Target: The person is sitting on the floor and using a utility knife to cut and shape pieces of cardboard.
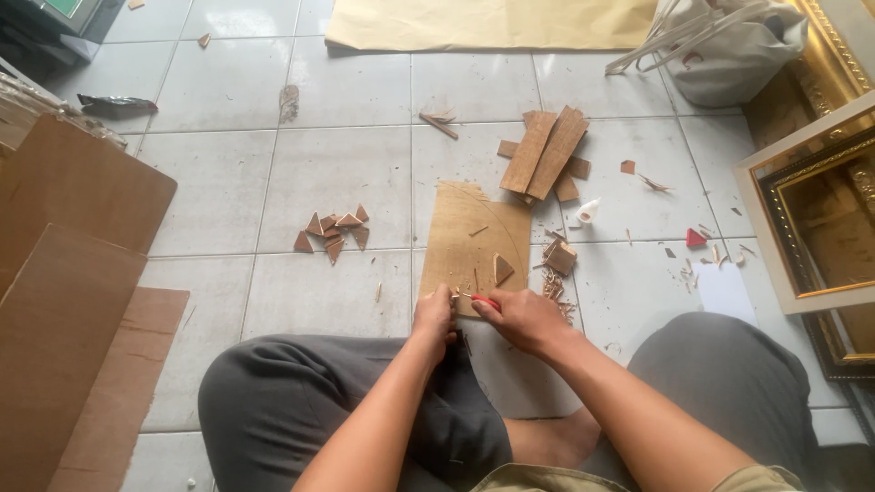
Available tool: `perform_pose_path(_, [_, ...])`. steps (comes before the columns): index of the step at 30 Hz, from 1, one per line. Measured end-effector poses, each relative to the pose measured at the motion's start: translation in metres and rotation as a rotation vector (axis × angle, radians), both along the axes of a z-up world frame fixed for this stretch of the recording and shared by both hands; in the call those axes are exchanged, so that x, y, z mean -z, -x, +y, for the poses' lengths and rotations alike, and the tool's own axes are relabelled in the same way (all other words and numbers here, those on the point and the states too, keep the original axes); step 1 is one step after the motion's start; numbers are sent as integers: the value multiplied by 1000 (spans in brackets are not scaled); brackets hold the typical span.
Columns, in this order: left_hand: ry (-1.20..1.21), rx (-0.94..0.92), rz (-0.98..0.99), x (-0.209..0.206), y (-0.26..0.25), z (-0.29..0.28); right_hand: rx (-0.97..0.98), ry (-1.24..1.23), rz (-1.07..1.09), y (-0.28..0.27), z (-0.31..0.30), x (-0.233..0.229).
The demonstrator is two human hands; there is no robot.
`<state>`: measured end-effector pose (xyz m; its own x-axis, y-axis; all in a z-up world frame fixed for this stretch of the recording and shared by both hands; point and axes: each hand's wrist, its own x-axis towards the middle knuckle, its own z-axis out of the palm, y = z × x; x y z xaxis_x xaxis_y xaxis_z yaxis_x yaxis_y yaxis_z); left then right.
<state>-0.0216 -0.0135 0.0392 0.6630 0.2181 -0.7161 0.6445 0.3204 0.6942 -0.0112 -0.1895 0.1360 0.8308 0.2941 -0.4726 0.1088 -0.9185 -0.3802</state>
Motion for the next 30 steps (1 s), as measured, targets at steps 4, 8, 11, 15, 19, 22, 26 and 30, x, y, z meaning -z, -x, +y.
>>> perform_pose_path(4, [-31, 7, 16, 4, 1, 0, -54, 90, -25, -11, 0, 32])
perform_pose_path(8, [-42, 10, 23, 5, 1, -2, -56, 165, -17, -14, 4, 38])
perform_pose_path(11, [-37, -6, 24, -7, 4, -2, -32, 145, -6, -14, 2, 49])
perform_pose_path(15, [-61, -45, -110, -26, 14, -5, 16, 95, 128, -11, -4, 16])
perform_pose_path(19, [13, -53, -218, -57, 22, -8, 336, -314, 304, -17, -26, 47])
perform_pose_path(22, [49, -22, -256, -59, 20, -11, 551, -708, 426, -24, -31, 47])
perform_pose_path(26, [100, 62, -307, -26, 9, -14, 614, -1014, 518, -19, -22, 20])
perform_pose_path(30, [21, 100, -349, -48, 17, -11, 615, -1046, 465, -21, -19, 39])
